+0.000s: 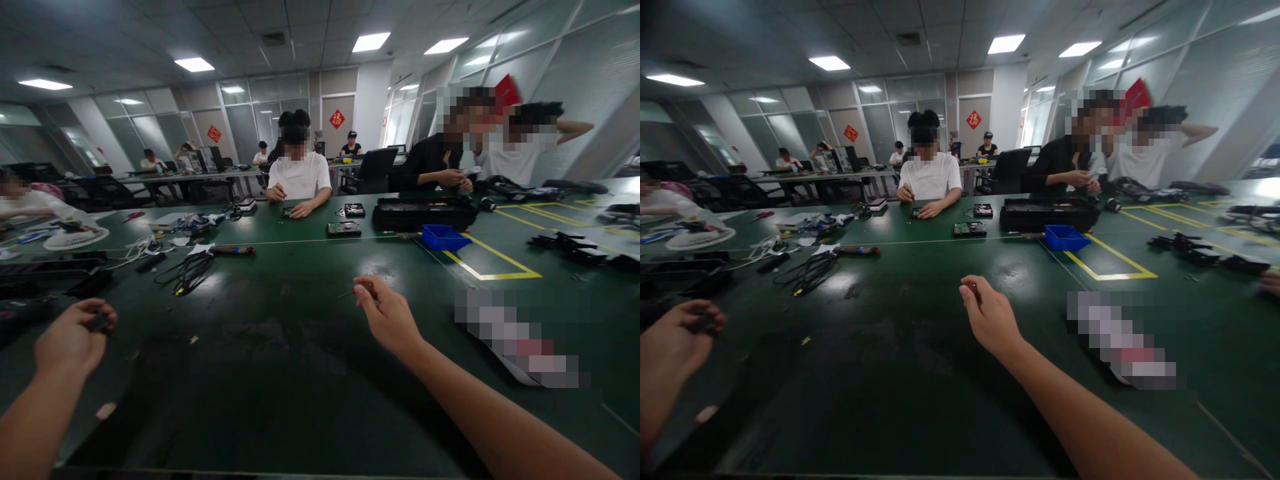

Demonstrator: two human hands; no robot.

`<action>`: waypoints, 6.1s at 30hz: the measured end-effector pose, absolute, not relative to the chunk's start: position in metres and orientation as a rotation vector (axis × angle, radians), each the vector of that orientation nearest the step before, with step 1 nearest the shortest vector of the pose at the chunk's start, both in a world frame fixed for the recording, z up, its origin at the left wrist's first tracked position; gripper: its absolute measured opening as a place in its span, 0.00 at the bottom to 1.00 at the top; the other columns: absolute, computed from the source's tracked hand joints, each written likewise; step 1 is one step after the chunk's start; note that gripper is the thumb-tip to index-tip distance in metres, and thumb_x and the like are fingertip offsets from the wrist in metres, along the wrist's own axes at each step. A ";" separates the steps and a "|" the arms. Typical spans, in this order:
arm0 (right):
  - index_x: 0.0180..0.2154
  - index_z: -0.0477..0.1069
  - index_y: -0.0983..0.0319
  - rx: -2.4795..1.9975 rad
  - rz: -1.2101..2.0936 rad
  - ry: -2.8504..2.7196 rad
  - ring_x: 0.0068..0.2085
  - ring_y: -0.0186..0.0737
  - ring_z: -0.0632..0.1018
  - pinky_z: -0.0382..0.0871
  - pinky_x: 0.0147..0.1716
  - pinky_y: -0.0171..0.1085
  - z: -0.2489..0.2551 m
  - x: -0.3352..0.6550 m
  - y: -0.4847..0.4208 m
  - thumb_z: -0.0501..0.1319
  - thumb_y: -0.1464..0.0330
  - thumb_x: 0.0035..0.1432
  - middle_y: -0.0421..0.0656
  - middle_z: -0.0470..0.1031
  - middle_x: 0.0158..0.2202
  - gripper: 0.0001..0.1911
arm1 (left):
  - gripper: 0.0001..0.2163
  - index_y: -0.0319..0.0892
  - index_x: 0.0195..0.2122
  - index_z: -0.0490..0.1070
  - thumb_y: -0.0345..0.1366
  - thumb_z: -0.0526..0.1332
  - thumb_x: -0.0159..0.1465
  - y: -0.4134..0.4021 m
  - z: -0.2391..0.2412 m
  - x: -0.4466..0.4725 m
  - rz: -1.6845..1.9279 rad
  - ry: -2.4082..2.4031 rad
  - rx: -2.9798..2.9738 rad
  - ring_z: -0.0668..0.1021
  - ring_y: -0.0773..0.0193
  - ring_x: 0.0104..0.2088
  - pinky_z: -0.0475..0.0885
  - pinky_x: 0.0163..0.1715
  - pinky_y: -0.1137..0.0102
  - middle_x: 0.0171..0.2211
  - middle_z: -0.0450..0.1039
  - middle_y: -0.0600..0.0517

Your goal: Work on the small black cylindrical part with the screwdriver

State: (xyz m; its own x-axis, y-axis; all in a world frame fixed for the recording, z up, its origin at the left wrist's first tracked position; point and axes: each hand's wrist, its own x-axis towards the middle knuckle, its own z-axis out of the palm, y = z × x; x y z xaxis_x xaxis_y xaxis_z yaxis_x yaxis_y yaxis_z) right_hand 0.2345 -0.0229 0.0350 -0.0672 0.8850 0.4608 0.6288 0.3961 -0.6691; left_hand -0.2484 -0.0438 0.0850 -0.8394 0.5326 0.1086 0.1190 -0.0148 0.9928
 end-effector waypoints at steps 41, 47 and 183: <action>0.30 0.71 0.58 -1.304 0.451 -1.799 0.25 0.38 0.74 0.65 0.26 0.37 0.042 0.231 -0.033 0.57 0.58 0.65 0.38 0.73 0.23 0.15 | 0.21 0.42 0.55 0.65 0.24 0.55 0.61 -0.007 -0.001 0.026 0.784 1.156 2.097 0.72 0.56 0.48 0.69 0.52 0.59 0.48 0.70 0.45; 0.40 0.74 0.60 -1.196 0.613 -1.612 0.34 0.43 0.81 0.73 0.36 0.41 0.035 0.232 -0.030 0.57 0.57 0.65 0.43 0.80 0.32 0.14 | 0.13 0.44 0.46 0.74 0.24 0.61 0.61 -0.002 0.004 0.024 0.864 1.146 2.107 0.73 0.55 0.53 0.65 0.59 0.57 0.50 0.73 0.47; 0.33 0.71 0.59 -1.069 1.233 -0.970 0.26 0.39 0.74 0.75 0.35 0.45 0.017 0.235 -0.004 0.61 0.53 0.60 0.40 0.71 0.25 0.16 | 0.19 0.50 0.57 0.71 0.31 0.64 0.65 0.000 0.003 0.019 0.931 1.159 2.202 0.73 0.55 0.56 0.64 0.61 0.54 0.54 0.74 0.50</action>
